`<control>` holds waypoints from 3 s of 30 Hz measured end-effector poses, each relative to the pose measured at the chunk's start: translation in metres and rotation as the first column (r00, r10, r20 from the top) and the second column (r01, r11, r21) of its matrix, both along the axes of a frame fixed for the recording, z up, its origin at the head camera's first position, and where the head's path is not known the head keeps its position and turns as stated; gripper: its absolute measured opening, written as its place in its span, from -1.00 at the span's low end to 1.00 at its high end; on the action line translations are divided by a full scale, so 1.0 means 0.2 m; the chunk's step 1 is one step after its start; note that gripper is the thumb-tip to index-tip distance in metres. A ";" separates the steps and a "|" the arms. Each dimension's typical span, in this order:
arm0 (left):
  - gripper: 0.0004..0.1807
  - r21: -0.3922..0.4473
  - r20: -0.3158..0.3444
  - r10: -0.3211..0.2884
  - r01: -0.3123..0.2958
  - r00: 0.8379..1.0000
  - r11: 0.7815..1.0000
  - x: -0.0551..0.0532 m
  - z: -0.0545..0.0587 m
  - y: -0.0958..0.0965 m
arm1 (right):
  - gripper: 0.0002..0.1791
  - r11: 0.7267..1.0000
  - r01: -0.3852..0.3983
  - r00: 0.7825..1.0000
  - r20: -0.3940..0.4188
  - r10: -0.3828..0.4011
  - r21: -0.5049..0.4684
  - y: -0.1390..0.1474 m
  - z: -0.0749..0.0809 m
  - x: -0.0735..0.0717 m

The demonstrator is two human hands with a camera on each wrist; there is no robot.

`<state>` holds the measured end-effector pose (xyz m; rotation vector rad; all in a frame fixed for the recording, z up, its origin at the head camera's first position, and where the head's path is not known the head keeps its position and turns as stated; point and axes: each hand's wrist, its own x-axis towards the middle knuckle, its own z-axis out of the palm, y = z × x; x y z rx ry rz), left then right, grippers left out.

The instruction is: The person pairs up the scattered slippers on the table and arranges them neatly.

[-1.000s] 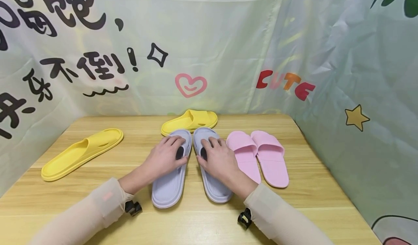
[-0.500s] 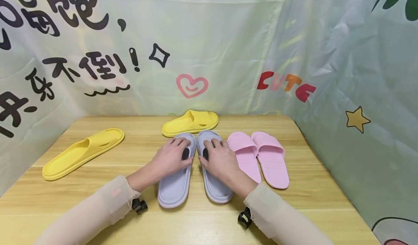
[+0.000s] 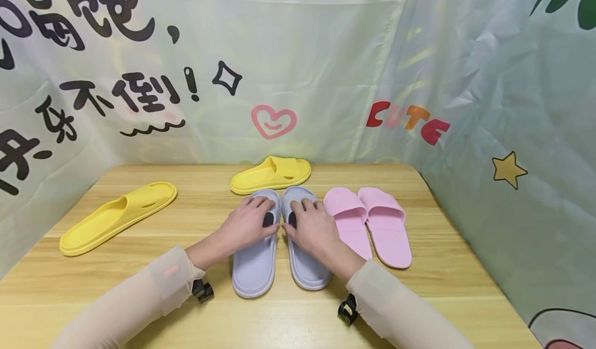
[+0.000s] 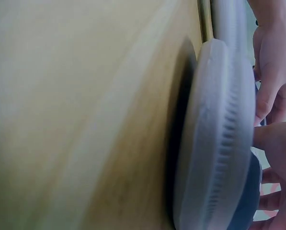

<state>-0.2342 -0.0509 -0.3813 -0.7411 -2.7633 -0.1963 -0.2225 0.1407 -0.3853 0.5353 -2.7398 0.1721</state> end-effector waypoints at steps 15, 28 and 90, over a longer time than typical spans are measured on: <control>-0.38 0.006 0.031 -0.055 0.054 0.998 0.998 0.01 0.01 0.00 | -0.47 0.999 -0.037 0.999 0.031 0.039 -0.038 0.04 0.03 0.00; -0.35 0.037 0.087 -0.072 0.069 0.994 0.997 0.06 0.04 0.00 | -0.62 0.994 -0.106 0.994 -0.026 0.106 -0.018 0.07 0.05 0.02; -0.42 0.065 0.093 -0.233 0.228 0.968 0.971 -0.01 0.09 -0.37 | -0.43 0.989 -0.147 0.988 0.047 0.147 0.000 0.00 0.08 0.03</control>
